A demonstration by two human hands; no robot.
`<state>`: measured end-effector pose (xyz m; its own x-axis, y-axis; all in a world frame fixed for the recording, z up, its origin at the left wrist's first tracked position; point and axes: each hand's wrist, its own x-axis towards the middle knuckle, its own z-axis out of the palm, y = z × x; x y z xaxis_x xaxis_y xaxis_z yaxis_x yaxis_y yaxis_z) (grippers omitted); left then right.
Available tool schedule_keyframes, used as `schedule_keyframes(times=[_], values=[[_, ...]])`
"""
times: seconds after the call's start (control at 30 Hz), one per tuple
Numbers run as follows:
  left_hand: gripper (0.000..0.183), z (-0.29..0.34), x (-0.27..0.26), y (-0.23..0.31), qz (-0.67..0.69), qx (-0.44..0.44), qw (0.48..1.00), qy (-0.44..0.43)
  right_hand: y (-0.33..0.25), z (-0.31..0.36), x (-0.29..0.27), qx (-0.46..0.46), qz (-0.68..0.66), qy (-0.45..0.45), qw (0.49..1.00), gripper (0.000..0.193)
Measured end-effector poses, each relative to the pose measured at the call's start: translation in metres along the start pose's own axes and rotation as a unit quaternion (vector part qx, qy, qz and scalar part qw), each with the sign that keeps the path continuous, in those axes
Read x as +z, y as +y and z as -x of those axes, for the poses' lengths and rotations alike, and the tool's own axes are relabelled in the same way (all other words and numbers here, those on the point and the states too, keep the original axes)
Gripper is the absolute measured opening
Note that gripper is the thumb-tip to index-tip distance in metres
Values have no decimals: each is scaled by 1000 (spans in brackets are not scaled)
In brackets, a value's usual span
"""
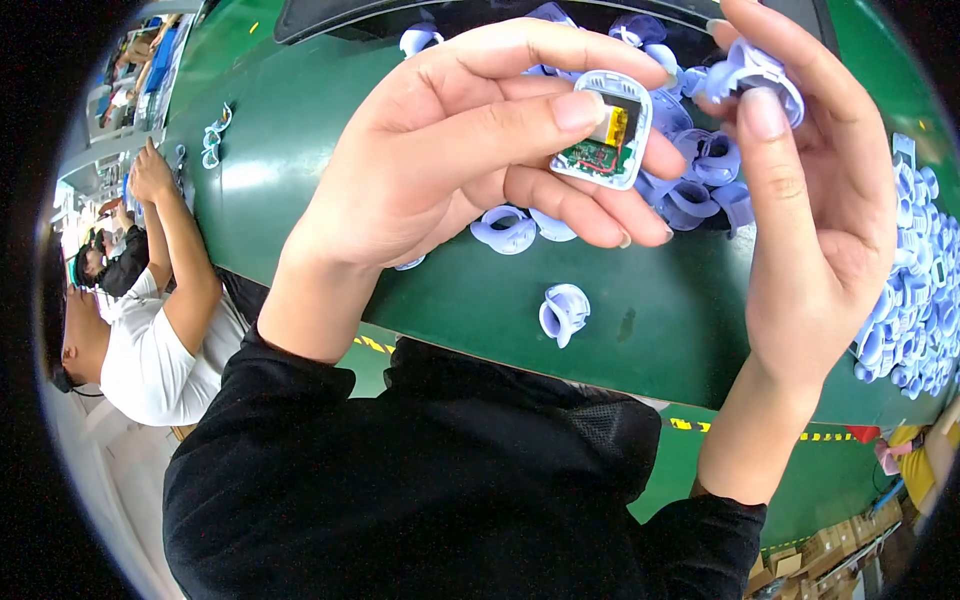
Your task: Assembling small electronic modules into purple plastic housings at a factory workbench.
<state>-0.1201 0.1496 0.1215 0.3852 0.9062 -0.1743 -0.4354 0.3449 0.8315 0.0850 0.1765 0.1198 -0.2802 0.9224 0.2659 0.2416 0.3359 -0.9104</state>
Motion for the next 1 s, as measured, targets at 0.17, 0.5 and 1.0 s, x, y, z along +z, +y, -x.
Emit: schedule_keyframes(times=[0.17, 0.5, 1.0], values=[[27, -2, 3, -3, 41, -17, 999, -9, 13, -3, -28, -33, -189, -95, 977, 36], [28, -1, 5, -3, 42, -22, 999, -7, 27, -2, -30, -85, -322, -158, 930, 36], [29, -3, 6, -6, 69, 6, 997, -22, 19, 8, -25, -69, -122, -112, 984, 53]])
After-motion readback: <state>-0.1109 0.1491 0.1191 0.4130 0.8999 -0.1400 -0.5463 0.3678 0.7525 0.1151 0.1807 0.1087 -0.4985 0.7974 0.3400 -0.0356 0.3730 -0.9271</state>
